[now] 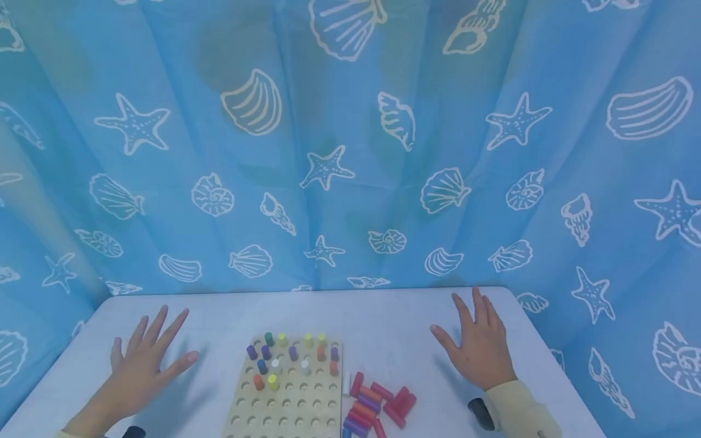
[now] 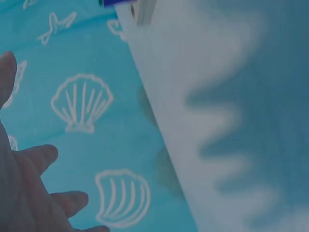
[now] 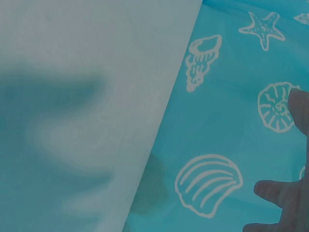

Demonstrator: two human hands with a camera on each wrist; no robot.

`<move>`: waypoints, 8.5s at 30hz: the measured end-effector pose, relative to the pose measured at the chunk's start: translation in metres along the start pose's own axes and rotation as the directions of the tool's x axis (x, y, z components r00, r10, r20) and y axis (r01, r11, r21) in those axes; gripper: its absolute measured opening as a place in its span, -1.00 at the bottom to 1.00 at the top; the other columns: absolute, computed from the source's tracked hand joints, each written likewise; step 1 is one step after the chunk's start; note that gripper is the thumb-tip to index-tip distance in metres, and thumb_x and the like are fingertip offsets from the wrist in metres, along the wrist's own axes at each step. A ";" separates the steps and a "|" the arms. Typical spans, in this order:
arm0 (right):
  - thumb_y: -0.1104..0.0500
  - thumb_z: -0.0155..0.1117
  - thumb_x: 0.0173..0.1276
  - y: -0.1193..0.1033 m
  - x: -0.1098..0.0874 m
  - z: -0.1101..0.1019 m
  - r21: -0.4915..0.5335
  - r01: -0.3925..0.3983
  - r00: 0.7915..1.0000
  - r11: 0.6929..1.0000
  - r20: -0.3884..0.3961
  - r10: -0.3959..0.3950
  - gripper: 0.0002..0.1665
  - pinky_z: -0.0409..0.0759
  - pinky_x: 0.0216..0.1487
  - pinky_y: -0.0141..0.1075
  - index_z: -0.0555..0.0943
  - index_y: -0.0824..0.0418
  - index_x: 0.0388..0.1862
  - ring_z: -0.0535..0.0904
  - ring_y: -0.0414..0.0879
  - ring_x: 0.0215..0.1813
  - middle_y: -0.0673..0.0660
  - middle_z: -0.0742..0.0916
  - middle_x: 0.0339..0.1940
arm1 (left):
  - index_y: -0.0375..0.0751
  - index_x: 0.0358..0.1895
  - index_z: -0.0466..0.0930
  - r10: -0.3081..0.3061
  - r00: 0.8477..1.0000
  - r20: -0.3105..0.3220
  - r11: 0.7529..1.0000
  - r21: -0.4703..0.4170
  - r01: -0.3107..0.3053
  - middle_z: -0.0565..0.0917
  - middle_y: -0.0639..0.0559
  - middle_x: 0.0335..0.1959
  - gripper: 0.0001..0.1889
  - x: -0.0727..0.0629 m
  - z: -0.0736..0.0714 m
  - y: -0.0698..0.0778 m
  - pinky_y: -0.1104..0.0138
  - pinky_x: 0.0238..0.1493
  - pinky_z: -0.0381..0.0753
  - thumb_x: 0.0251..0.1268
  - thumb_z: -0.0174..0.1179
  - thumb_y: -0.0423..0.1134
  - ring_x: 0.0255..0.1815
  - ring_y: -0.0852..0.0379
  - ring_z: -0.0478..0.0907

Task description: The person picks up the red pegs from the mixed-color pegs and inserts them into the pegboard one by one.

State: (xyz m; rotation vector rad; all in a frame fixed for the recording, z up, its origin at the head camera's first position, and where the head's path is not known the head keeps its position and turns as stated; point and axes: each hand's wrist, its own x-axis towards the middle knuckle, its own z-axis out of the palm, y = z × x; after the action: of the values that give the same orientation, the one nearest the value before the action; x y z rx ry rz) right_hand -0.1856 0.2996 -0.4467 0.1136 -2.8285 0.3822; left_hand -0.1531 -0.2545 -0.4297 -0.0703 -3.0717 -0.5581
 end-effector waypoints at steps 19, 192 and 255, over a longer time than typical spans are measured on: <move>-0.24 0.34 0.34 -0.021 -0.015 0.020 0.018 0.021 0.999 1.000 0.029 -0.021 -0.02 0.09 0.34 0.53 0.27 0.31 0.50 0.05 0.51 0.47 0.49 0.16 0.54 | -0.09 0.64 -0.06 0.036 0.974 0.222 0.973 -0.231 0.016 -0.14 -0.31 0.63 -0.02 -0.017 0.052 0.028 -0.50 0.35 -0.47 0.35 0.12 0.35 0.57 -0.48 -0.33; 0.09 0.44 0.34 -0.217 -0.058 0.055 0.586 -0.071 0.924 0.807 0.343 -0.167 -0.67 0.52 -0.30 -0.38 0.66 0.04 0.07 0.48 -0.27 -0.25 -0.23 0.62 -0.26 | -0.16 0.64 -0.07 0.101 0.921 0.377 0.944 -0.328 0.031 0.12 -0.15 0.61 0.23 -0.030 0.096 0.030 -0.44 0.33 -0.67 0.02 0.40 0.37 0.62 -0.36 -0.26; 0.22 0.51 0.25 -0.295 -0.048 0.089 0.617 0.043 0.905 0.786 0.309 -0.292 -0.80 0.52 -0.33 -0.42 0.70 0.08 -0.16 0.41 -0.37 -0.35 -0.22 0.60 -0.41 | -0.13 0.61 0.07 0.059 0.931 0.360 0.964 -0.264 0.041 0.18 -0.10 0.59 0.29 -0.029 0.100 0.030 -0.47 0.31 -0.65 -0.16 0.40 0.49 0.61 -0.36 -0.17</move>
State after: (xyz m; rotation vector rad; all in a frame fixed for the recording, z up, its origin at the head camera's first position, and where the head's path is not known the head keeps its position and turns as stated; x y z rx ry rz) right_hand -0.1293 -0.0064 -0.4696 0.6417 -2.9104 1.3417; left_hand -0.1240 -0.1924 -0.5131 -0.2167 -3.3193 -1.0724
